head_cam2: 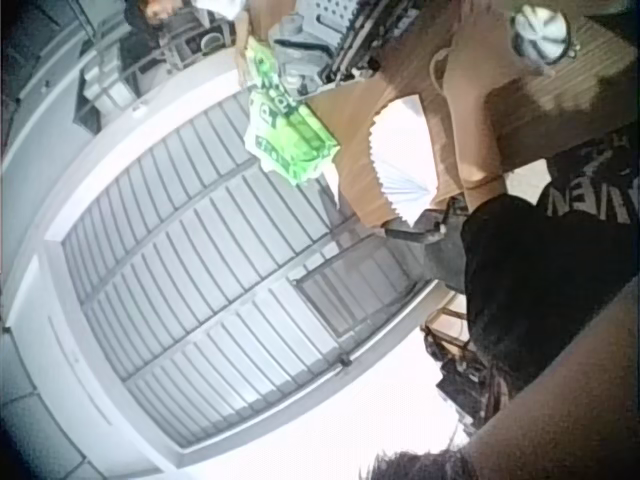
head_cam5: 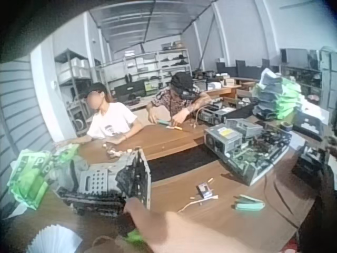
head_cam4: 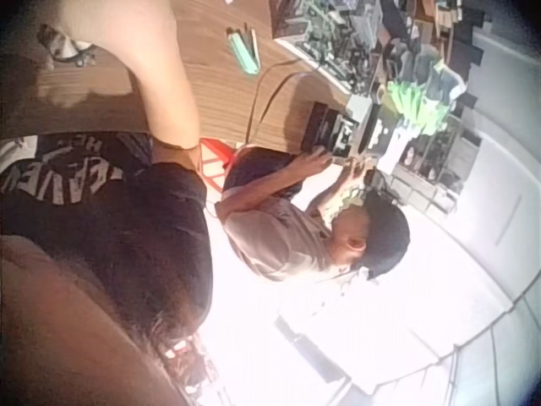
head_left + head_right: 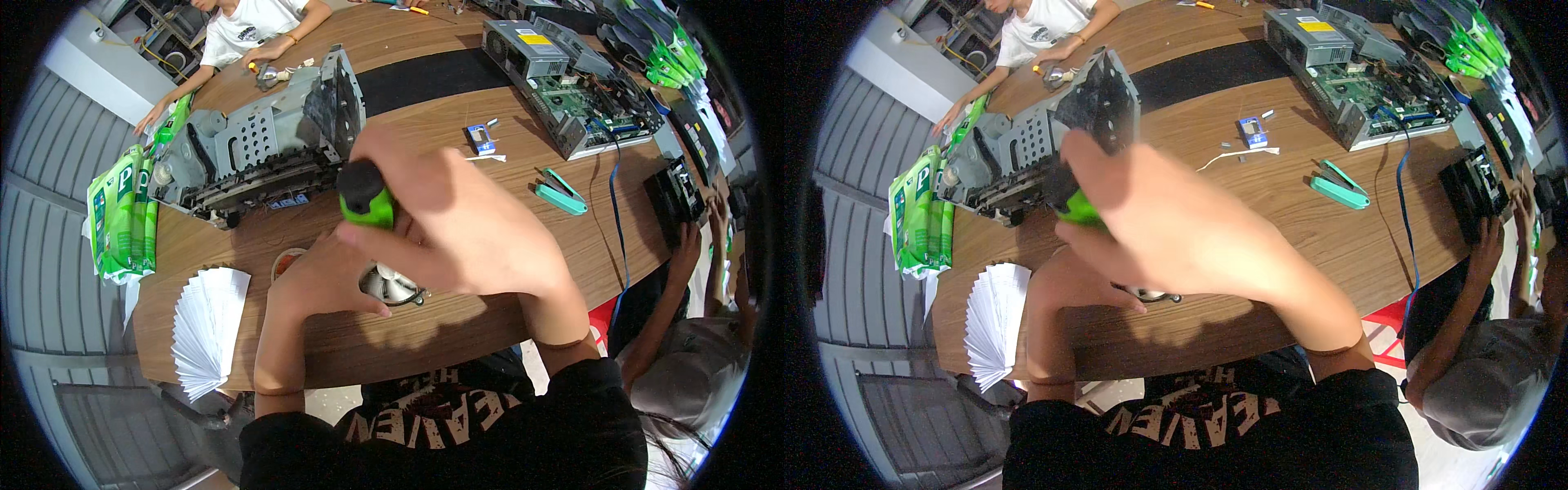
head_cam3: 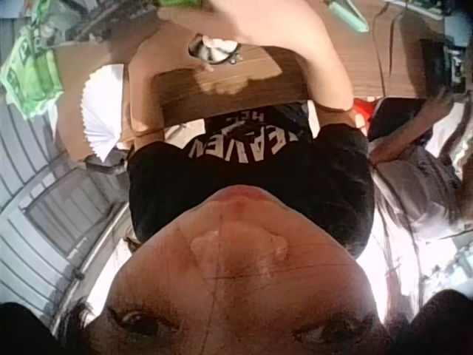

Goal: The person works on computer components, first handling a small electrical component by hand and then using a screwdriver to secure a fan to a heatsink.

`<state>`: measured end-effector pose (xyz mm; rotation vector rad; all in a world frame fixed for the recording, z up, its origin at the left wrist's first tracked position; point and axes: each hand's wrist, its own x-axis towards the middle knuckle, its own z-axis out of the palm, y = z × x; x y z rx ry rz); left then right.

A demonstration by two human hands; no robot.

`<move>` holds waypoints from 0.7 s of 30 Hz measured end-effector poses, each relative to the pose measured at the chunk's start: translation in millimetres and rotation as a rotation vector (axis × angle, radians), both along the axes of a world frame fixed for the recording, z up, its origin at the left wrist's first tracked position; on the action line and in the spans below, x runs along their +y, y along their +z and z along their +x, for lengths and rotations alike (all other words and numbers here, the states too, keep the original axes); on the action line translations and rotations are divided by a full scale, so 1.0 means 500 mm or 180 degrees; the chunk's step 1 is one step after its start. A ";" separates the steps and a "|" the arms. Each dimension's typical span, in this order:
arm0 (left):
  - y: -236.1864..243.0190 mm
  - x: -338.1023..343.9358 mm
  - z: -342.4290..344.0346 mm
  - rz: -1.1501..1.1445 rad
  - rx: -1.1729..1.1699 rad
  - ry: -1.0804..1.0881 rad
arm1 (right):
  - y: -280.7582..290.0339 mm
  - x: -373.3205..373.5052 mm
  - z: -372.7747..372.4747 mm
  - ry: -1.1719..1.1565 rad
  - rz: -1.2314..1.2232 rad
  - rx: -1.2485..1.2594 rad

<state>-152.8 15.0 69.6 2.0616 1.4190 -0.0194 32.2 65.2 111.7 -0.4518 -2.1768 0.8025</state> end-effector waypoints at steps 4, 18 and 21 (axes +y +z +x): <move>-0.030 -0.003 -0.015 -0.0130 -0.1738 0.0424 | 0.033 -0.017 0.005 0.0799 -0.0858 -0.0296; 0.019 0.007 0.016 -0.0229 -0.0097 0.0069 | 0.012 0.006 -0.006 0.0215 -0.0127 -0.0004; 0.007 -0.004 0.000 -0.0169 0.0160 0.0063 | 0.007 0.021 -0.011 0.0490 -0.0415 -0.0553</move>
